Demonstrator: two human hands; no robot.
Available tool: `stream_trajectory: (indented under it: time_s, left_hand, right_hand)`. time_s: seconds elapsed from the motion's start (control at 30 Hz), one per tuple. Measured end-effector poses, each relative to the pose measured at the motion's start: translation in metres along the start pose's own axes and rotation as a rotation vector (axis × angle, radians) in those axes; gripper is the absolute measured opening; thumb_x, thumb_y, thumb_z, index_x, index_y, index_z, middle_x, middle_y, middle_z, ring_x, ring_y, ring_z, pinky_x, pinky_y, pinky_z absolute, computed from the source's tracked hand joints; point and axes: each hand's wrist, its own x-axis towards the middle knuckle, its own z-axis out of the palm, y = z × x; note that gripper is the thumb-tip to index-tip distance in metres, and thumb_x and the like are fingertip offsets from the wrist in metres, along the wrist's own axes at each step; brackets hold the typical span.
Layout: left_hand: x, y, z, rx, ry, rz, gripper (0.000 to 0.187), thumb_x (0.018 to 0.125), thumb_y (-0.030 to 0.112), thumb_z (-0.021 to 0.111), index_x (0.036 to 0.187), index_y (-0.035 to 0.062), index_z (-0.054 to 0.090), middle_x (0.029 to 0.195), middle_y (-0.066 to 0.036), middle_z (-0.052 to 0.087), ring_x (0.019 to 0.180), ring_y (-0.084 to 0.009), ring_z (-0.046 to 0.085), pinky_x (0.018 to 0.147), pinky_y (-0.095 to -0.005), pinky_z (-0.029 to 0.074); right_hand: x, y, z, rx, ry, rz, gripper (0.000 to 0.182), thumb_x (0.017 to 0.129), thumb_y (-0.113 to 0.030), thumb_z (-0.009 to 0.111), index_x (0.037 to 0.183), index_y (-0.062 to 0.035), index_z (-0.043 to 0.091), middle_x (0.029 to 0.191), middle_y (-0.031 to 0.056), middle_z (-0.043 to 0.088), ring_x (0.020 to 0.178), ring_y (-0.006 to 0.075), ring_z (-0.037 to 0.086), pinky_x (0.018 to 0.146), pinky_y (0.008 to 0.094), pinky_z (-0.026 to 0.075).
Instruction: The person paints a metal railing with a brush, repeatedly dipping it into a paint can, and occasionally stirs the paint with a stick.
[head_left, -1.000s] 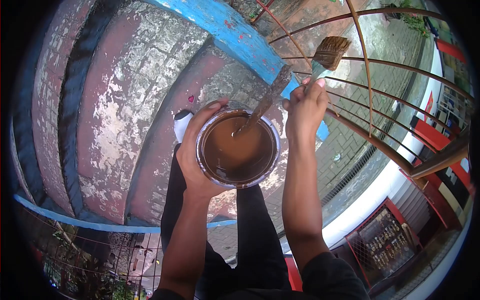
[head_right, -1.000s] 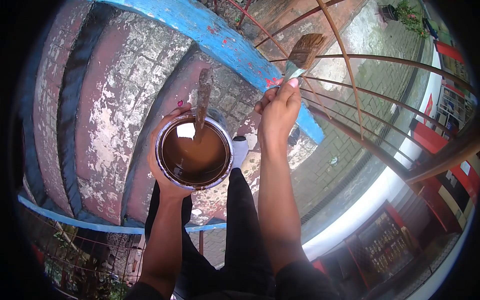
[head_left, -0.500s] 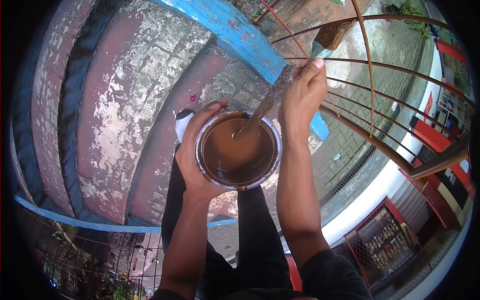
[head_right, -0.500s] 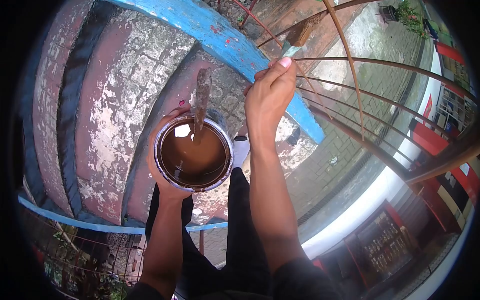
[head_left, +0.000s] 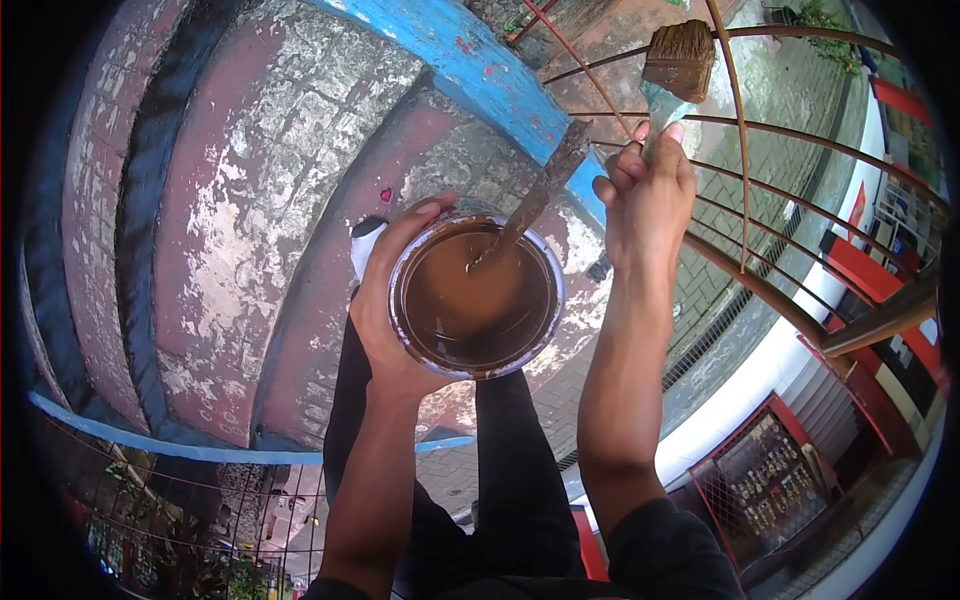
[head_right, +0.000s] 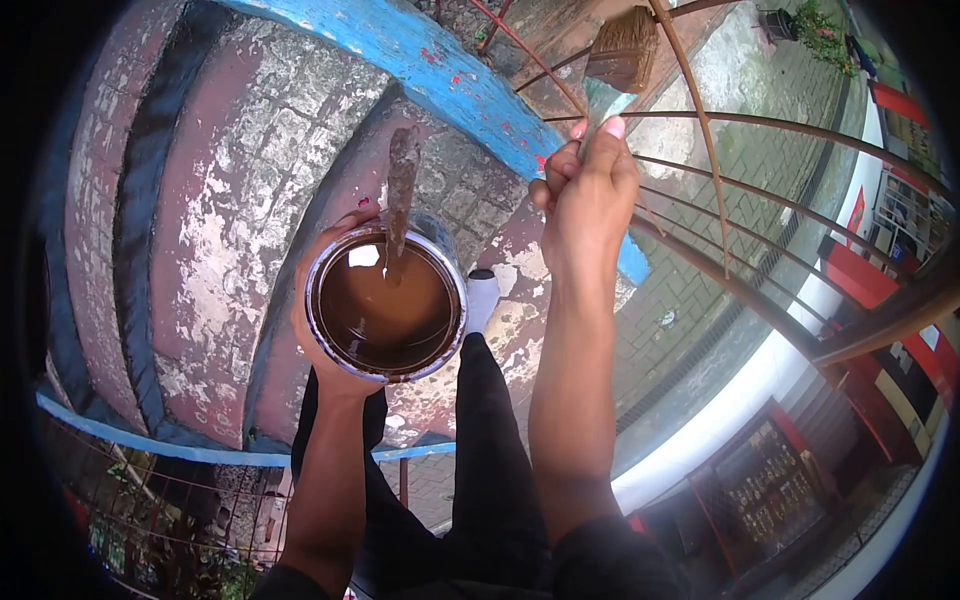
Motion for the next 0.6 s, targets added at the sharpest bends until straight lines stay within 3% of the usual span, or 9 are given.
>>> stream_trajectory:
  time_s: [0.23,0.37,0.5,0.53,0.6]
  left_hand:
    - [0.002,0.001,0.002,0.013,-0.009,0.004,0.101,0.064,0.029,0.106,0.146,-0.0036,0.057,0.143,-0.026,0.068,0.131,-0.0359,0.070,0.113,-0.0467,0.055]
    - [0.002,0.002,0.002,0.008,-0.025,0.003,0.100,0.064,0.027,0.105,0.146,-0.0029,0.057,0.143,-0.026,0.068,0.131,-0.0358,0.070,0.113,-0.0465,0.055]
    - [-0.001,-0.001,0.006,0.026,-0.023,-0.012,0.100,0.064,0.027,0.106,0.146,-0.0027,0.057,0.144,-0.026,0.068,0.132,-0.0359,0.069,0.113,-0.0463,0.055]
    - [-0.003,-0.002,0.006,0.036,-0.023,-0.018,0.100,0.064,0.027,0.106,0.146,-0.0026,0.057,0.144,-0.026,0.067,0.133,-0.0355,0.069,0.113,-0.0461,0.055]
    - [-0.004,-0.002,0.006,0.045,-0.024,-0.024,0.100,0.064,0.027,0.106,0.147,-0.0026,0.057,0.144,-0.026,0.067,0.133,-0.0352,0.069,0.113,-0.0459,0.055]
  right_hand:
    - [-0.011,0.017,-0.038,-0.013,0.173,-0.006,0.045,0.121,-0.047,0.035,0.107,-0.0087,0.054,0.072,-0.0042,0.038,0.058,0.0070,0.033,0.051,0.0282,0.036]
    - [-0.008,0.009,-0.019,-0.071,0.144,-0.052,0.045,0.121,-0.046,0.035,0.106,-0.0073,0.053,0.073,-0.0035,0.038,0.059,0.0074,0.034,0.050,0.0283,0.036]
    - [0.000,0.008,0.009,-0.281,0.115,-0.158,0.048,0.122,-0.043,0.033,0.103,-0.0037,0.054,0.072,0.0014,0.048,0.056,0.0110,0.047,0.048,0.0305,0.045]
    - [-0.001,0.009,0.018,-0.296,0.111,-0.204,0.050,0.122,-0.040,0.032,0.100,-0.0017,0.054,0.071,0.0061,0.053,0.055,0.0143,0.053,0.045,0.0323,0.048]
    - [-0.004,0.007,0.027,-0.375,0.135,-0.234,0.051,0.122,-0.040,0.031,0.099,-0.0008,0.054,0.071,0.0073,0.054,0.054,0.0146,0.054,0.044,0.0330,0.047]
